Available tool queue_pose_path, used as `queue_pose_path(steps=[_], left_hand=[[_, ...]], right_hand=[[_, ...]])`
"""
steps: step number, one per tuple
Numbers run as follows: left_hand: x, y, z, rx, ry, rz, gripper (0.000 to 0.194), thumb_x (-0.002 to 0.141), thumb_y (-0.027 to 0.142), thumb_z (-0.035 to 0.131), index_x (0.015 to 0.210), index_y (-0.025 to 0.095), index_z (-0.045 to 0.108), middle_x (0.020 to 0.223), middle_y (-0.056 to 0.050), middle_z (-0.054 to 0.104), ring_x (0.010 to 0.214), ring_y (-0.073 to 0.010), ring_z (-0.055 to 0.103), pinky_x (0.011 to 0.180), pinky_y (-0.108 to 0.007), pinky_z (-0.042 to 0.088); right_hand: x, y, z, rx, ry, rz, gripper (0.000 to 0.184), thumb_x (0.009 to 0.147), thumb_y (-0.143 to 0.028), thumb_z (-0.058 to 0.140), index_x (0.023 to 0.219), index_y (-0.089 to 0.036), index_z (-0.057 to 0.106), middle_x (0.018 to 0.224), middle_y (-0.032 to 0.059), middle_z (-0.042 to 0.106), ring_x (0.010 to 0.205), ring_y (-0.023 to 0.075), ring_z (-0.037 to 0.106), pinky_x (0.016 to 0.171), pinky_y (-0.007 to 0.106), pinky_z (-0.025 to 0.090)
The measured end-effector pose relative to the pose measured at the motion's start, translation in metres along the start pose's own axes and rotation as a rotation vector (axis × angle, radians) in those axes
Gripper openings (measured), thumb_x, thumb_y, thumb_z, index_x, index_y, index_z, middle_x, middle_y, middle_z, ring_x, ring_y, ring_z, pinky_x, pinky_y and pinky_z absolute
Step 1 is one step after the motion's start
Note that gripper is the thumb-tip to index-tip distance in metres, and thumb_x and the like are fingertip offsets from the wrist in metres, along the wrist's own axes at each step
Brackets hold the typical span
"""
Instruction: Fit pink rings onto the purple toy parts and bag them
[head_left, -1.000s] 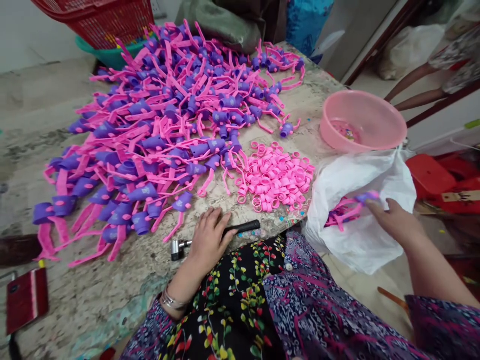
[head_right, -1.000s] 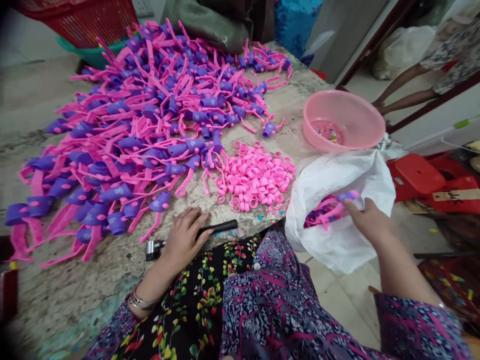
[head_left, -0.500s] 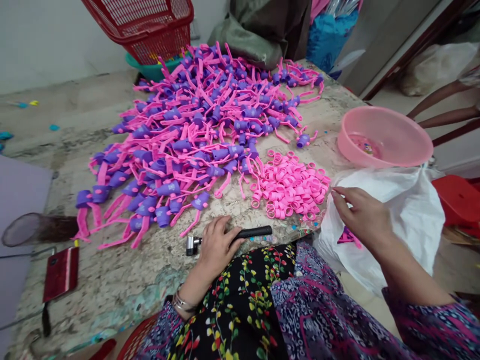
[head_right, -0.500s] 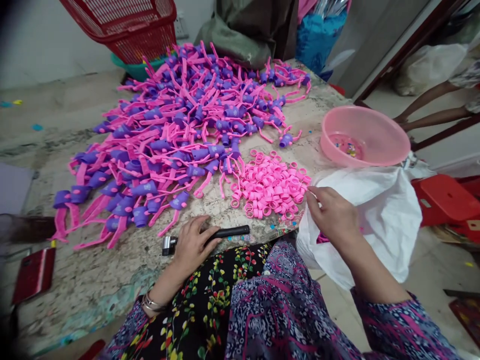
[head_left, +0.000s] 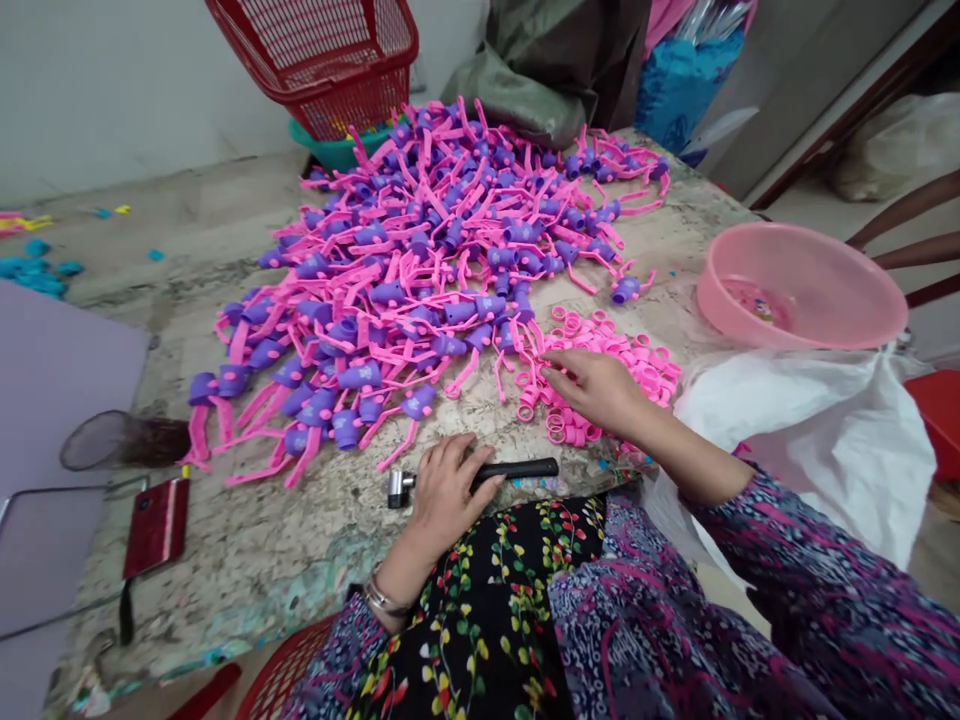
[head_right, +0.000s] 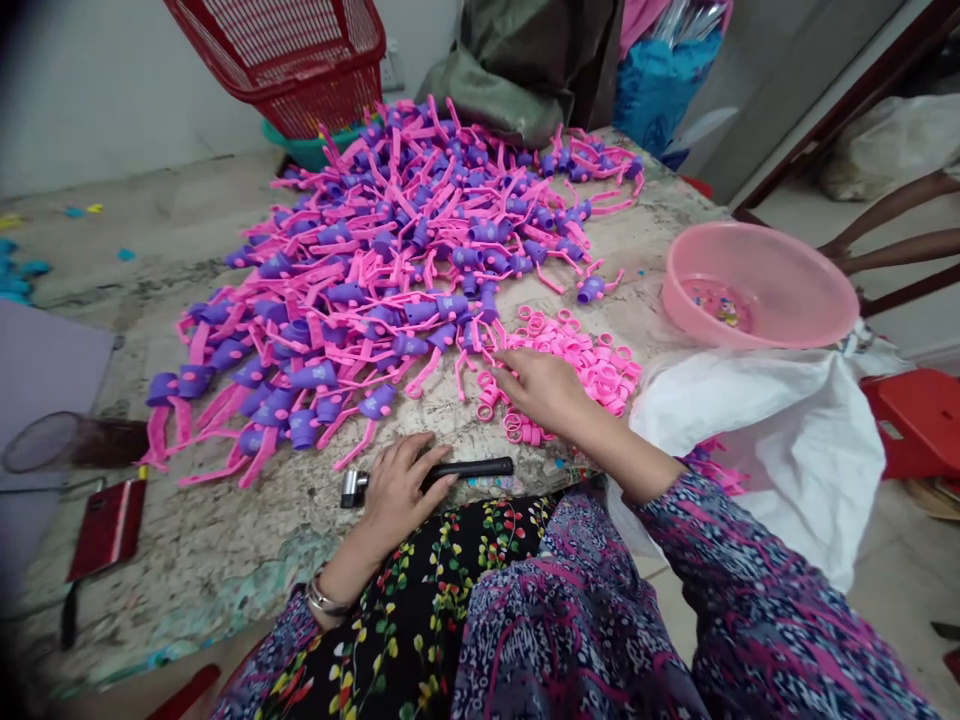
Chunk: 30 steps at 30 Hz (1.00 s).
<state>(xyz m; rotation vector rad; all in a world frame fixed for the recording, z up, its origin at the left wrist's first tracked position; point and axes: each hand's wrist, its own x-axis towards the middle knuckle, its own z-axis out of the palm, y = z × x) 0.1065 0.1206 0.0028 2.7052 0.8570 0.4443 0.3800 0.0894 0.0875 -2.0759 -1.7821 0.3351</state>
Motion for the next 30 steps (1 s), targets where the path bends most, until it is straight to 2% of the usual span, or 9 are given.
queue_pose_path(steps=[3, 7, 12, 16, 19, 22, 25, 30], left_hand=[[0.0, 0.002, 0.0, 0.002, 0.01, -0.001, 0.035, 0.092, 0.044, 0.054, 0.118, 0.023, 0.065, 0.126, -0.011, 0.062, 0.118, -0.0268, 0.055, 0.099, -0.043, 0.042], [0.0, 0.003, 0.0, -0.007, 0.032, -0.007, 0.033, 0.093, 0.043, 0.054, 0.117, 0.023, 0.066, 0.124, -0.01, 0.063, 0.117, -0.0259, 0.055, 0.097, -0.042, 0.042], [0.0, 0.001, 0.002, -0.014, 0.027, -0.01, 0.033, 0.093, 0.043, 0.054, 0.116, 0.023, 0.066, 0.124, -0.01, 0.063, 0.116, -0.0256, 0.054, 0.098, -0.042, 0.042], [0.0, 0.001, 0.002, -0.012, 0.034, -0.011, 0.032, 0.093, 0.043, 0.054, 0.116, 0.023, 0.066, 0.123, -0.009, 0.064, 0.116, -0.0256, 0.055, 0.097, -0.042, 0.042], [0.0, 0.0, 0.003, -0.015, 0.04, -0.009, 0.033, 0.093, 0.043, 0.054, 0.116, 0.023, 0.066, 0.123, -0.01, 0.064, 0.116, -0.0256, 0.055, 0.097, -0.041, 0.041], [-0.001, 0.0, 0.003, -0.015, 0.034, -0.01, 0.033, 0.093, 0.043, 0.054, 0.117, 0.024, 0.066, 0.124, -0.009, 0.064, 0.116, -0.0256, 0.055, 0.097, -0.042, 0.041], [-0.001, -0.001, 0.004, -0.009, 0.036, -0.014, 0.033, 0.093, 0.044, 0.054, 0.116, 0.024, 0.066, 0.124, -0.009, 0.064, 0.117, -0.0257, 0.055, 0.098, -0.042, 0.041], [-0.001, -0.001, 0.004, -0.006, 0.037, -0.005, 0.033, 0.093, 0.043, 0.054, 0.116, 0.023, 0.066, 0.124, -0.01, 0.064, 0.117, -0.026, 0.055, 0.097, -0.042, 0.041]], right_hand=[[0.028, -0.008, 0.007, -0.088, -0.04, 0.02, 0.049, 0.098, -0.044, 0.043, 0.136, -0.015, 0.055, 0.118, 0.017, 0.068, 0.104, 0.0323, 0.065, 0.082, 0.044, 0.052], [0.051, -0.013, 0.016, -0.072, -0.058, 0.092, 0.056, 0.096, -0.05, 0.044, 0.138, -0.014, 0.051, 0.117, 0.0193, 0.066, 0.102, 0.0355, 0.064, 0.077, 0.044, 0.05], [0.064, -0.012, 0.026, 0.134, -0.069, 0.194, 0.051, 0.09, -0.042, 0.056, 0.134, -0.016, 0.054, 0.089, 0.0109, 0.07, 0.088, 0.0308, 0.065, 0.074, 0.039, 0.046], [0.074, -0.006, 0.035, 0.398, -0.003, 0.299, 0.042, 0.079, -0.03, 0.069, 0.119, -0.018, 0.062, 0.068, 0.0011, 0.061, 0.071, 0.0231, 0.062, 0.068, 0.034, 0.044], [0.079, -0.003, 0.038, 0.534, 0.002, 0.363, 0.036, 0.074, -0.019, 0.068, 0.11, -0.016, 0.06, 0.058, -0.0035, 0.055, 0.055, 0.0171, 0.056, 0.057, 0.029, 0.041], [0.081, -0.001, 0.034, 0.721, 0.017, 0.423, 0.035, 0.073, -0.013, 0.062, 0.107, -0.017, 0.053, 0.054, -0.0058, 0.054, 0.045, 0.0132, 0.051, 0.047, 0.025, 0.037], [0.077, 0.002, 0.022, 0.892, 0.065, 0.465, 0.032, 0.073, -0.015, 0.059, 0.103, -0.02, 0.047, 0.059, -0.0053, 0.057, 0.042, 0.0109, 0.05, 0.042, 0.022, 0.035], [0.051, 0.011, 0.001, 1.176, 0.112, 0.458, 0.036, 0.069, -0.021, 0.067, 0.098, -0.022, 0.046, 0.064, -0.0057, 0.062, 0.043, 0.0079, 0.05, 0.04, 0.018, 0.034]])
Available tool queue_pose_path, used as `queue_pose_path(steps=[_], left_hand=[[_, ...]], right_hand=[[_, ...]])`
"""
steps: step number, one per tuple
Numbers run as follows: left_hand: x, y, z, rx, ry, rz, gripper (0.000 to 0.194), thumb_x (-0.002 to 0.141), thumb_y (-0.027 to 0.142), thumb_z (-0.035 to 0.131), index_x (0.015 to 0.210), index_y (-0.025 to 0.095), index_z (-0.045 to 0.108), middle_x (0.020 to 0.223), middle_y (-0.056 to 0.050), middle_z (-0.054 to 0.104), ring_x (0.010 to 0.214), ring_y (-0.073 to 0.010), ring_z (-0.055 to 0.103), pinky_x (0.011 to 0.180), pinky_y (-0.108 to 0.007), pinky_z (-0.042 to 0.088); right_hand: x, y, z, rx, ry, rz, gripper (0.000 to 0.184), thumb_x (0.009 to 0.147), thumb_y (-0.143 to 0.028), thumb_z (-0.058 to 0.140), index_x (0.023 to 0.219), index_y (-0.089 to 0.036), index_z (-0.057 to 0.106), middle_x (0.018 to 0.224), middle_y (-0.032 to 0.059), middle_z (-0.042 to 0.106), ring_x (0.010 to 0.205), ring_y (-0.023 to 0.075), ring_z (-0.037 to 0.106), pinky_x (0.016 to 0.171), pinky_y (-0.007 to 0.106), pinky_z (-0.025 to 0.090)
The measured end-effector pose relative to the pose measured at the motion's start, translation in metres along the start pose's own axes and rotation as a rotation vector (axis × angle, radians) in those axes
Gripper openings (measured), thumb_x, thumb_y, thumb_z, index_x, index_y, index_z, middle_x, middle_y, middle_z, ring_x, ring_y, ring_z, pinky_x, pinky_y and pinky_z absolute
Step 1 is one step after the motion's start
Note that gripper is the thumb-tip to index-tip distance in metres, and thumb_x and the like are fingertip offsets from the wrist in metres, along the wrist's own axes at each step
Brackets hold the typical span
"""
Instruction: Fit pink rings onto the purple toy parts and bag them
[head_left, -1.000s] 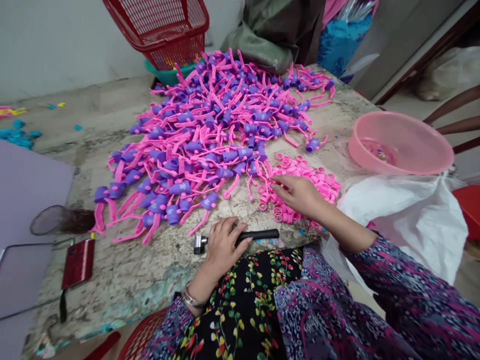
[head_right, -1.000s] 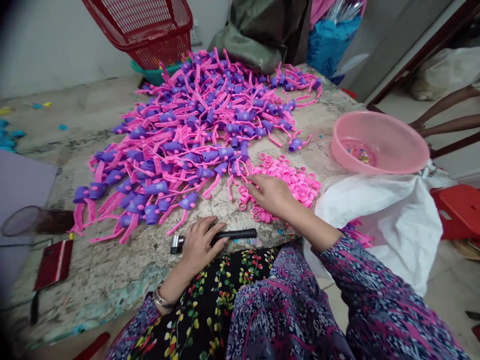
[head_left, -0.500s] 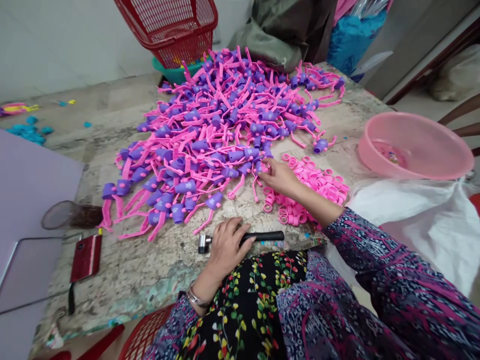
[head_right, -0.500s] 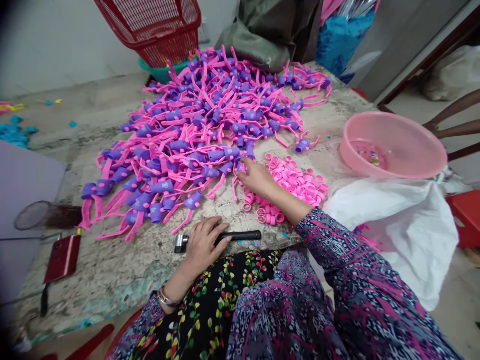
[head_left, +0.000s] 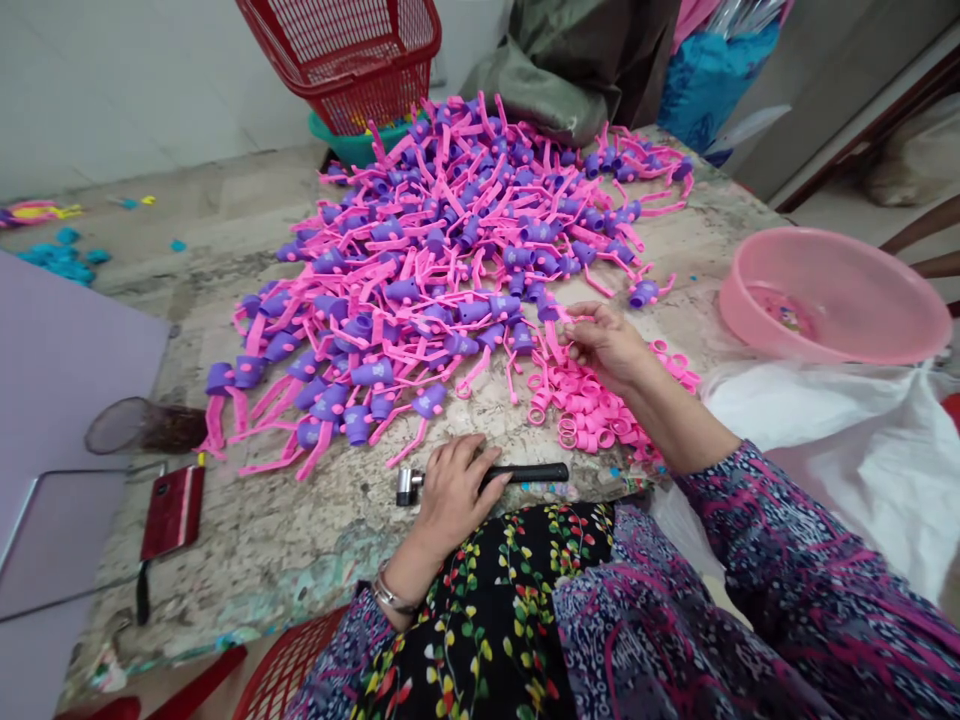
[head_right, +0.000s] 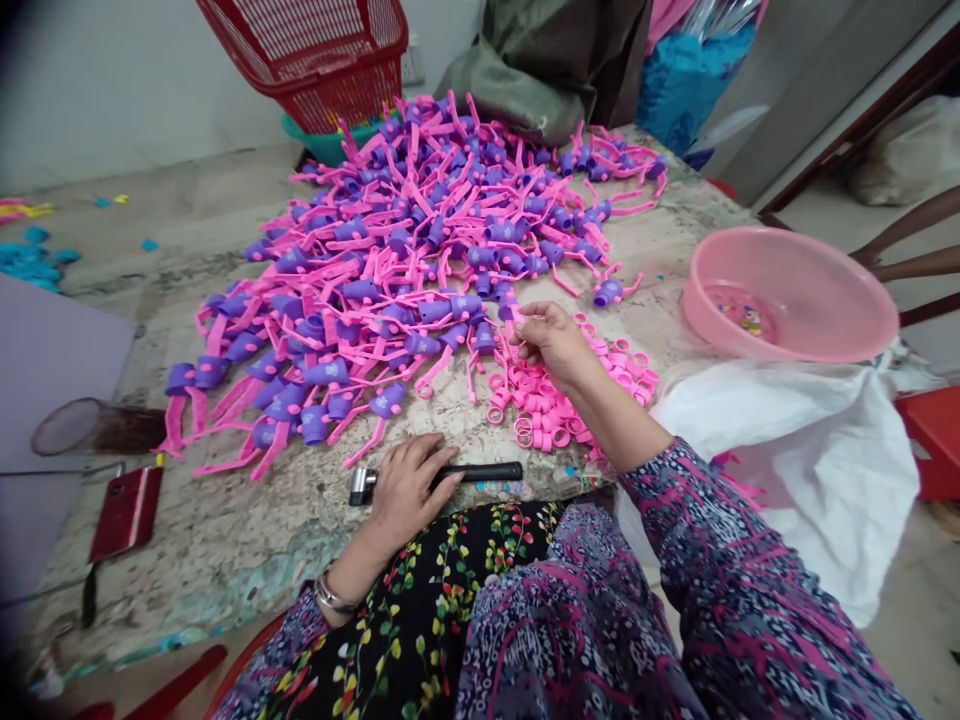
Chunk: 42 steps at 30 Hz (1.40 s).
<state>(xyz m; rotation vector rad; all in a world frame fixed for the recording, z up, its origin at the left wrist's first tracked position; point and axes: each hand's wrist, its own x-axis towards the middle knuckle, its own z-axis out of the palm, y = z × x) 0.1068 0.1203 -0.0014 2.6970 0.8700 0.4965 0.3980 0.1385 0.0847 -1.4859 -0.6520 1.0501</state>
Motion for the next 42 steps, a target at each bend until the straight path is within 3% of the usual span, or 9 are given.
queue_pose_path(steps=[6, 11, 15, 22, 28, 34, 42], left_hand=[[0.001, -0.001, 0.0, 0.006, 0.019, 0.019, 0.032, 0.093, 0.042, 0.055, 0.116, 0.023, 0.065, 0.122, -0.01, 0.063, 0.115, -0.0261, 0.055, 0.096, -0.042, 0.042], [0.001, 0.0, 0.0, 0.018, 0.02, 0.033, 0.031, 0.093, 0.042, 0.054, 0.116, 0.023, 0.065, 0.123, -0.01, 0.063, 0.116, -0.0257, 0.054, 0.095, -0.041, 0.042], [0.001, 0.002, -0.002, 0.032, 0.011, 0.032, 0.032, 0.094, 0.041, 0.053, 0.117, 0.023, 0.065, 0.122, -0.01, 0.063, 0.115, -0.0257, 0.055, 0.095, -0.042, 0.042], [0.002, 0.003, -0.003, 0.06, -0.027, 0.014, 0.033, 0.093, 0.042, 0.052, 0.115, 0.022, 0.066, 0.118, -0.011, 0.063, 0.112, -0.0269, 0.055, 0.092, -0.041, 0.042], [-0.002, -0.001, 0.003, 0.085, -0.01, 0.017, 0.034, 0.089, 0.042, 0.055, 0.109, 0.018, 0.068, 0.113, -0.014, 0.066, 0.107, -0.0307, 0.056, 0.089, -0.045, 0.044], [-0.003, -0.003, 0.004, 0.011, 0.034, 0.032, 0.035, 0.09, 0.04, 0.055, 0.117, 0.02, 0.066, 0.118, -0.012, 0.066, 0.109, -0.0291, 0.06, 0.094, -0.046, 0.044], [0.0, -0.001, 0.001, 0.041, 0.028, 0.036, 0.034, 0.09, 0.037, 0.056, 0.119, 0.02, 0.064, 0.117, -0.012, 0.067, 0.111, -0.028, 0.059, 0.094, -0.044, 0.045]], right_hand=[[-0.045, 0.006, -0.011, 0.331, -0.129, -0.028, 0.045, 0.065, -0.022, 0.082, 0.095, -0.024, 0.048, 0.064, -0.0078, 0.065, 0.046, 0.0073, 0.055, 0.043, 0.017, 0.038], [-0.073, 0.023, -0.003, 0.455, -0.28, 0.124, 0.043, 0.064, -0.025, 0.087, 0.095, -0.021, 0.057, 0.067, -0.0047, 0.068, 0.048, 0.0059, 0.056, 0.044, 0.015, 0.041], [-0.086, 0.041, 0.011, 0.469, -0.448, 0.224, 0.039, 0.066, -0.027, 0.087, 0.095, -0.018, 0.062, 0.068, -0.0029, 0.069, 0.047, 0.0042, 0.056, 0.044, 0.013, 0.04], [-0.103, 0.06, 0.035, 0.377, -0.615, 0.301, 0.034, 0.068, -0.031, 0.086, 0.089, -0.017, 0.063, 0.071, -0.0017, 0.07, 0.053, 0.0042, 0.057, 0.053, 0.014, 0.044], [-0.114, 0.071, 0.043, 0.288, -0.692, 0.364, 0.032, 0.068, -0.034, 0.084, 0.086, -0.017, 0.064, 0.074, -0.0005, 0.07, 0.057, 0.007, 0.056, 0.054, 0.019, 0.041], [-0.115, 0.072, 0.045, 0.297, -0.821, 0.391, 0.031, 0.069, -0.033, 0.083, 0.087, -0.015, 0.066, 0.074, 0.0012, 0.071, 0.059, 0.0076, 0.058, 0.056, 0.018, 0.04], [-0.11, 0.077, 0.047, 0.354, -0.669, 0.522, 0.034, 0.067, -0.034, 0.082, 0.09, -0.015, 0.065, 0.071, 0.0003, 0.071, 0.05, 0.0045, 0.057, 0.05, 0.015, 0.041]])
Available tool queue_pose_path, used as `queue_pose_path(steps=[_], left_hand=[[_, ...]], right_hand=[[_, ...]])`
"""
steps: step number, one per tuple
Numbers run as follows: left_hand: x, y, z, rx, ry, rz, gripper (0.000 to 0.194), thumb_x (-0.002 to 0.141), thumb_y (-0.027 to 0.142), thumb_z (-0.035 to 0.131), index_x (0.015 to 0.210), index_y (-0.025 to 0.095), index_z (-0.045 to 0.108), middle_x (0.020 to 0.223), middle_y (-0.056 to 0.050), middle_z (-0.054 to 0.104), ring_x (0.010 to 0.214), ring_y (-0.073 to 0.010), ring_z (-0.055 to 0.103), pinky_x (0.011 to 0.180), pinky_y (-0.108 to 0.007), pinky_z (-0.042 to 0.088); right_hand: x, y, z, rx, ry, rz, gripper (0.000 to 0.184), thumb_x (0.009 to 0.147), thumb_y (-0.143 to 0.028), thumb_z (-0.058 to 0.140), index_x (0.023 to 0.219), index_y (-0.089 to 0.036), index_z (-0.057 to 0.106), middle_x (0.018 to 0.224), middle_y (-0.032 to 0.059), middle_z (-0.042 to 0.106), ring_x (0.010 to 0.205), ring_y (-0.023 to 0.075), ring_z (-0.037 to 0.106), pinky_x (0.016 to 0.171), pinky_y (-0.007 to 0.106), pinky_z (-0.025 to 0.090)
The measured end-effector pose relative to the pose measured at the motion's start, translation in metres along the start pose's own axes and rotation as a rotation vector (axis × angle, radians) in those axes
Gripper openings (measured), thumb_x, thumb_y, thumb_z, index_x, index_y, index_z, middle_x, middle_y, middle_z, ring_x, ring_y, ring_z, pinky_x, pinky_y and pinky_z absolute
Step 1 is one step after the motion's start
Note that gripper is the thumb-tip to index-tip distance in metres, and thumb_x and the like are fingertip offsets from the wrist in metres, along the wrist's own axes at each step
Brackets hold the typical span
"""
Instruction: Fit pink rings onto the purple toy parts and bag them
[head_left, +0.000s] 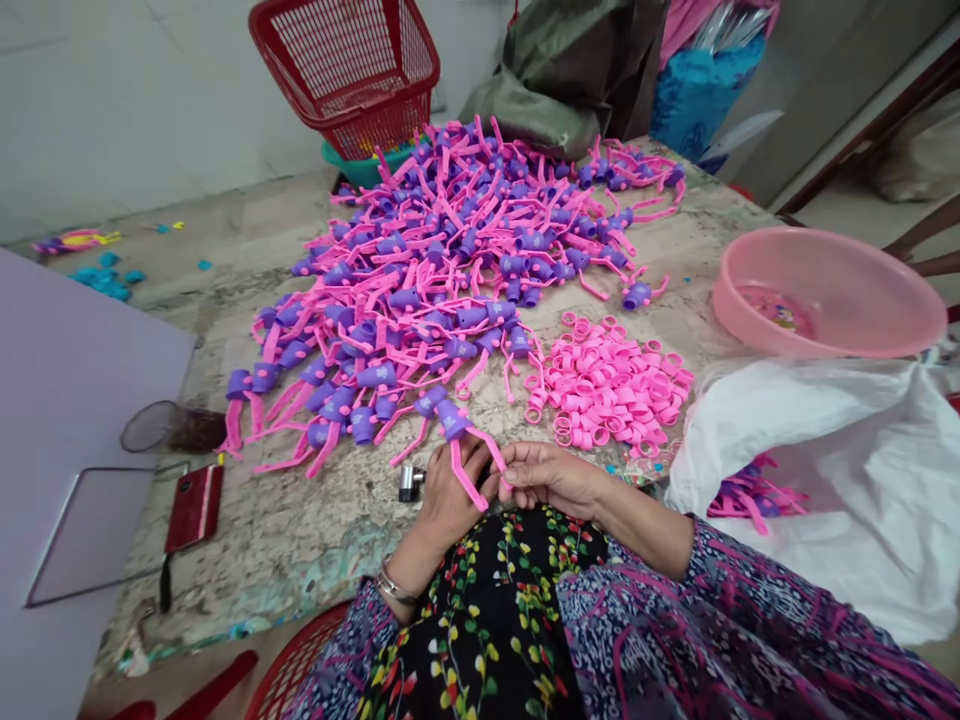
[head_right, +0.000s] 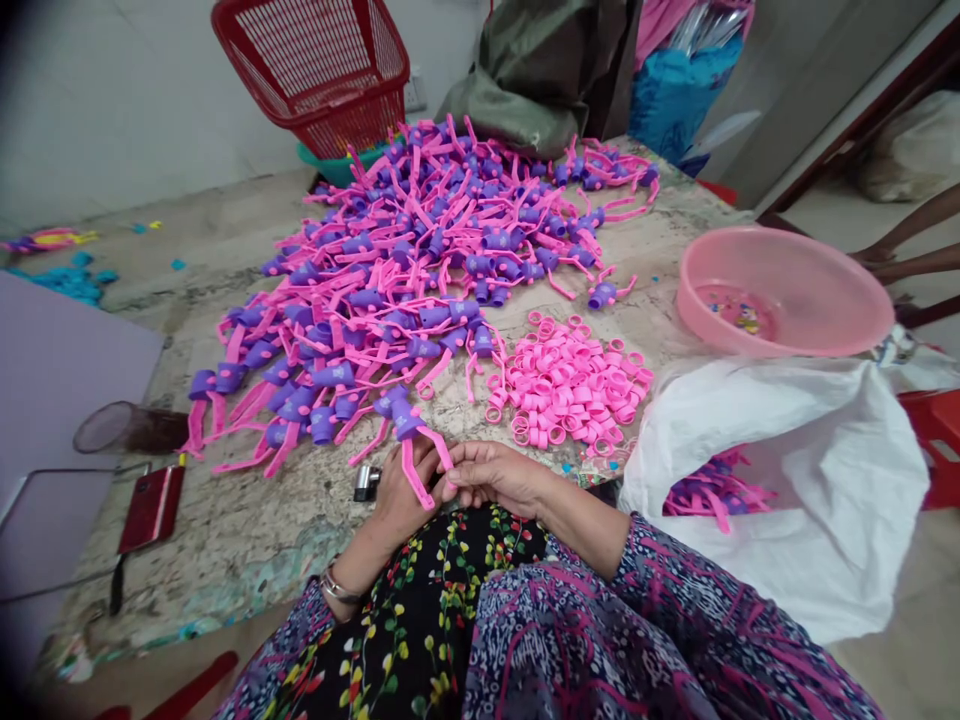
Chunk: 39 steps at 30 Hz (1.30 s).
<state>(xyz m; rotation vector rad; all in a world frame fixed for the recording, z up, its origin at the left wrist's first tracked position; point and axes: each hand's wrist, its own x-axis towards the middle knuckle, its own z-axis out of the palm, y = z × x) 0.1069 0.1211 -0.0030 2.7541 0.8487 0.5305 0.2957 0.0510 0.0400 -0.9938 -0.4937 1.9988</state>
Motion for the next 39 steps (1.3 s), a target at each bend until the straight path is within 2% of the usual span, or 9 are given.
queue_pose_path(steps=[6, 12, 25, 39], left_hand=[[-0.001, 0.0, 0.0, 0.008, 0.019, -0.004, 0.038, 0.091, 0.037, 0.055, 0.123, 0.017, 0.06, 0.121, -0.013, 0.067, 0.113, -0.0277, 0.058, 0.096, -0.043, 0.043], [0.0, 0.0, -0.001, -0.002, -0.021, -0.005, 0.036, 0.092, 0.037, 0.053, 0.122, 0.019, 0.061, 0.121, -0.011, 0.067, 0.112, -0.0273, 0.058, 0.095, -0.042, 0.043], [-0.002, 0.0, 0.001, -0.012, -0.026, -0.027, 0.04, 0.091, 0.037, 0.054, 0.126, 0.018, 0.06, 0.122, -0.012, 0.066, 0.113, -0.0275, 0.057, 0.096, -0.042, 0.042], [0.001, 0.001, -0.003, -0.001, -0.045, -0.022, 0.038, 0.092, 0.039, 0.053, 0.124, 0.019, 0.061, 0.125, -0.011, 0.065, 0.114, -0.0284, 0.056, 0.096, -0.043, 0.041]], right_hand=[[0.002, 0.001, 0.001, -0.068, 0.062, -0.002, 0.026, 0.068, -0.03, 0.075, 0.087, -0.015, 0.064, 0.068, 0.0011, 0.072, 0.048, 0.0048, 0.057, 0.046, 0.014, 0.039], [0.007, 0.005, 0.002, -0.158, 0.096, 0.047, 0.018, 0.066, -0.025, 0.066, 0.081, -0.016, 0.061, 0.066, 0.001, 0.073, 0.046, 0.0053, 0.057, 0.044, 0.014, 0.035], [0.011, 0.004, 0.003, -0.233, 0.116, 0.112, 0.012, 0.07, -0.025, 0.063, 0.075, -0.016, 0.058, 0.066, 0.0011, 0.073, 0.045, 0.0044, 0.057, 0.043, 0.013, 0.031], [0.012, 0.006, -0.001, -0.22, 0.089, 0.104, 0.017, 0.068, -0.028, 0.066, 0.076, -0.015, 0.059, 0.067, 0.0015, 0.073, 0.046, 0.005, 0.059, 0.044, 0.013, 0.033]])
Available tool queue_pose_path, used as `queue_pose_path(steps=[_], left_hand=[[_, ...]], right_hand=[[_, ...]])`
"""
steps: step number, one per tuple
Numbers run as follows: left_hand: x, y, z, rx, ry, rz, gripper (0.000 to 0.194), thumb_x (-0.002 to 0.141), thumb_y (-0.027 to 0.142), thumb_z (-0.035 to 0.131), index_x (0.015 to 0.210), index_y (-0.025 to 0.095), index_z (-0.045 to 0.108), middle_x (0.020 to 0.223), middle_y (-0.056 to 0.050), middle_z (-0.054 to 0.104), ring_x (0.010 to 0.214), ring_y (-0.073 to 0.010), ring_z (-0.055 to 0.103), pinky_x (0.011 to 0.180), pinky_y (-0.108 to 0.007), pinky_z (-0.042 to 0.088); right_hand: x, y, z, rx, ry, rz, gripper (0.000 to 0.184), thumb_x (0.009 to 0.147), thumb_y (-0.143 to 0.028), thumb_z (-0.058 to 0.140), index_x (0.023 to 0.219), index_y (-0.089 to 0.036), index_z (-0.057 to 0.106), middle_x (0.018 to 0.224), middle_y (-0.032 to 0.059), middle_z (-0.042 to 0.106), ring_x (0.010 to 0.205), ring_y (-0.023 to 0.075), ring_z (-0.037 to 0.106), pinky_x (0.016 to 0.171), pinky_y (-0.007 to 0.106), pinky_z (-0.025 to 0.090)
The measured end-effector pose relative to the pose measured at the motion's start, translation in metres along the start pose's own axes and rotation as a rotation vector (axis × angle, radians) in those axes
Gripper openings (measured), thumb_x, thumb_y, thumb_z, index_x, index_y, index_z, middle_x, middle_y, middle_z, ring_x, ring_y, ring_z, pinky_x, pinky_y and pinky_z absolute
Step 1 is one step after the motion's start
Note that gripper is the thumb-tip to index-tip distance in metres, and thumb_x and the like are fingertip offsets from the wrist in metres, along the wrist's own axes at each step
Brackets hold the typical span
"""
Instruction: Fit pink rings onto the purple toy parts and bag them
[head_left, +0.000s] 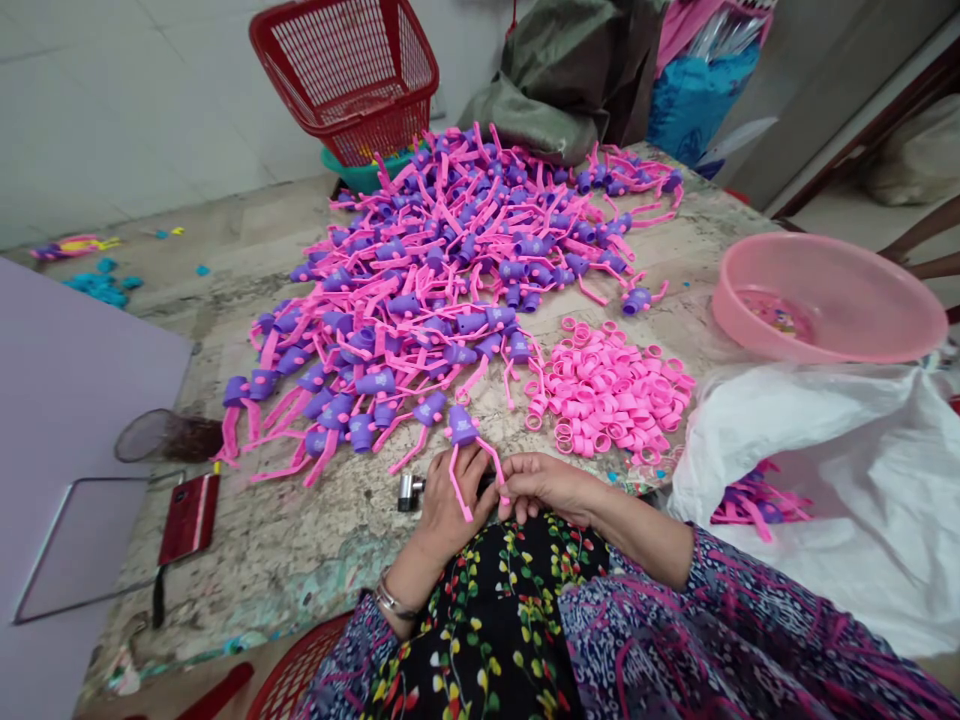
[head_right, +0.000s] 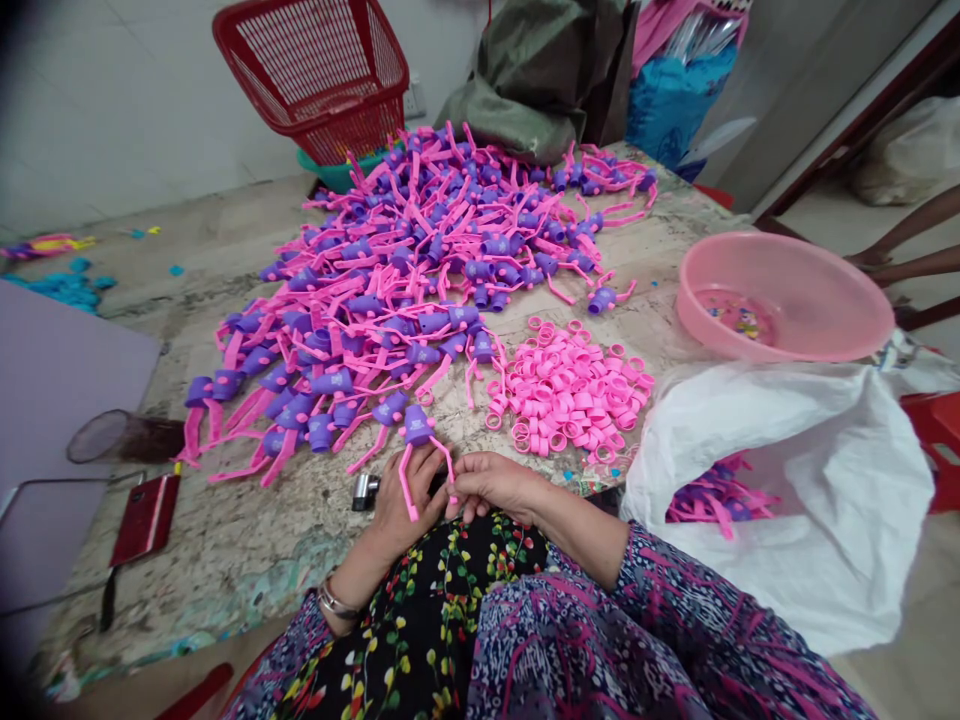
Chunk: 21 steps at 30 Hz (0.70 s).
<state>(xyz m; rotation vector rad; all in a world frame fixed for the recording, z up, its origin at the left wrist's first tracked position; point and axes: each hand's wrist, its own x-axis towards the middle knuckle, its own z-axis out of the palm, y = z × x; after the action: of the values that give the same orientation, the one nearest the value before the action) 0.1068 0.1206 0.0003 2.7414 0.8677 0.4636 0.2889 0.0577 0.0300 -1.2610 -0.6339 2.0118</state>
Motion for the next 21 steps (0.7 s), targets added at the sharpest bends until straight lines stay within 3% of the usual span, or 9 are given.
queue_pose_path(steps=[10, 17, 21], left_hand=[[-0.004, -0.003, 0.005, -0.003, 0.044, 0.003, 0.04, 0.09, 0.035, 0.056, 0.126, 0.017, 0.057, 0.124, -0.012, 0.065, 0.114, -0.0283, 0.056, 0.097, -0.043, 0.042], [-0.005, -0.003, 0.009, -0.06, 0.205, 0.013, 0.034, 0.087, 0.037, 0.06, 0.113, 0.017, 0.054, 0.1, -0.01, 0.066, 0.092, -0.0242, 0.061, 0.085, -0.04, 0.049], [-0.01, -0.005, 0.016, -0.04, 0.291, 0.032, 0.063, 0.087, 0.039, 0.062, 0.138, 0.014, 0.037, 0.113, -0.015, 0.062, 0.1, -0.0268, 0.061, 0.089, -0.044, 0.05]], right_hand=[[0.001, 0.0, 0.0, 0.017, -0.002, 0.005, 0.019, 0.066, -0.029, 0.067, 0.074, -0.016, 0.057, 0.066, 0.0013, 0.072, 0.045, 0.0054, 0.059, 0.042, 0.013, 0.033], [-0.001, -0.002, 0.001, 0.013, -0.001, -0.002, 0.022, 0.064, -0.031, 0.068, 0.075, -0.015, 0.057, 0.066, 0.0016, 0.073, 0.045, 0.0051, 0.059, 0.043, 0.014, 0.033], [-0.001, -0.004, 0.002, -0.01, -0.009, 0.005, 0.021, 0.064, -0.03, 0.067, 0.076, -0.015, 0.059, 0.066, 0.0015, 0.073, 0.045, 0.0048, 0.058, 0.043, 0.014, 0.032]])
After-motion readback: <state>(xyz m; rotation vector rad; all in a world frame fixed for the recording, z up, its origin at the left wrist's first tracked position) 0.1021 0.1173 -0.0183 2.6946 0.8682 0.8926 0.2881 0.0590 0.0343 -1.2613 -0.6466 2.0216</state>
